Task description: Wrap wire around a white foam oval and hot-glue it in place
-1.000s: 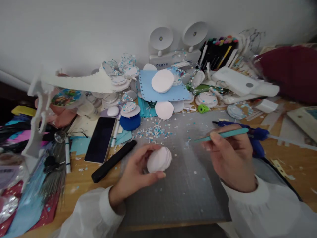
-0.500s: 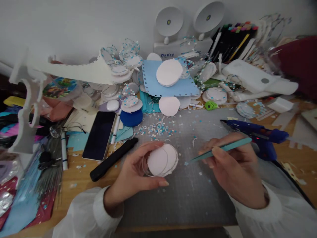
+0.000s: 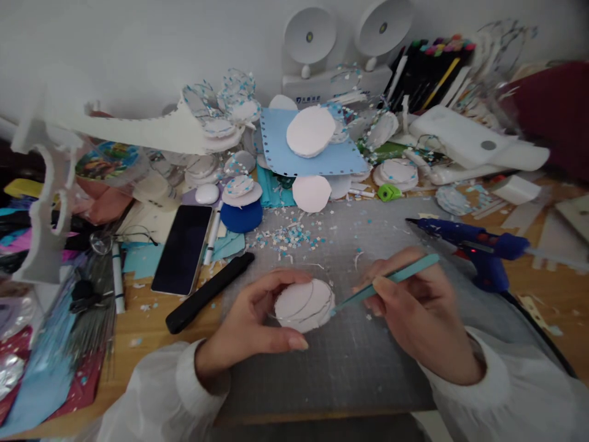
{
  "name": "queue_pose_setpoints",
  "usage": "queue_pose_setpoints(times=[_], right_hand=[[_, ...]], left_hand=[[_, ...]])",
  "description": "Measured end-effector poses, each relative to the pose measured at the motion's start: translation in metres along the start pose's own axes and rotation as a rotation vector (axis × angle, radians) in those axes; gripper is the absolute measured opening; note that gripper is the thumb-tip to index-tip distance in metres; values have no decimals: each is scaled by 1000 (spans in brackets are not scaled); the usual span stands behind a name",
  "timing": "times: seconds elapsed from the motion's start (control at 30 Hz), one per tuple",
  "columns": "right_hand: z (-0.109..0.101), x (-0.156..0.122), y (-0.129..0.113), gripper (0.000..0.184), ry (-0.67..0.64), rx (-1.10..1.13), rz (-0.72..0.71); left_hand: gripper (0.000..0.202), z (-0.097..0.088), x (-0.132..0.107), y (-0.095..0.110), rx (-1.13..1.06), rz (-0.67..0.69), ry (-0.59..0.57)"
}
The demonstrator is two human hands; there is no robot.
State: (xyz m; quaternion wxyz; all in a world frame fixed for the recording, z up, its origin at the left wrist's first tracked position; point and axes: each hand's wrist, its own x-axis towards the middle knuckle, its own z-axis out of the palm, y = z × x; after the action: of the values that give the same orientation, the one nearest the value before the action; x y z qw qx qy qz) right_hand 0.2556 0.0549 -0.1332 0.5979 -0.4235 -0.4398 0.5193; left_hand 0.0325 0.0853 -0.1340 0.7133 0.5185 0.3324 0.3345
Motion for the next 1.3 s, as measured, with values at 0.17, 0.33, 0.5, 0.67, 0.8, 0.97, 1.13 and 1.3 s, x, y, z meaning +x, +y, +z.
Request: queue_pose_setpoints(times=[0.17,0.33,0.5,0.67,0.8,0.97,1.13,1.3], right_hand=[[0,-2,-1,7,-5,2,19],[-1,-2,2,7,-25,15,16],[-1,-3,3,8,-45,11,34],[-1,-3,2,7,-38,-16,34],[-1,-4,2,8,-45,-34,30],[-2,-4,0,9,-50,-46,3],[0,-1,-3,8,-57,-47,-24],[1,2,-6,8,-90,-49,-34]], left_hand=[[64,0,0,0,-2,-20,-18],[63,0,-1,0,-10,-15,-29],[64,0,-1,-1,-10,-16,-34],[63,1,-1,-1,-31,-12,-31],[62,1,-1,0,-41,-21,-28],[61,1,0,0,-36,-7,-34],[61,-1,0,0,-31,-13,-32],[62,-2,-2,-2,-44,3,-47]])
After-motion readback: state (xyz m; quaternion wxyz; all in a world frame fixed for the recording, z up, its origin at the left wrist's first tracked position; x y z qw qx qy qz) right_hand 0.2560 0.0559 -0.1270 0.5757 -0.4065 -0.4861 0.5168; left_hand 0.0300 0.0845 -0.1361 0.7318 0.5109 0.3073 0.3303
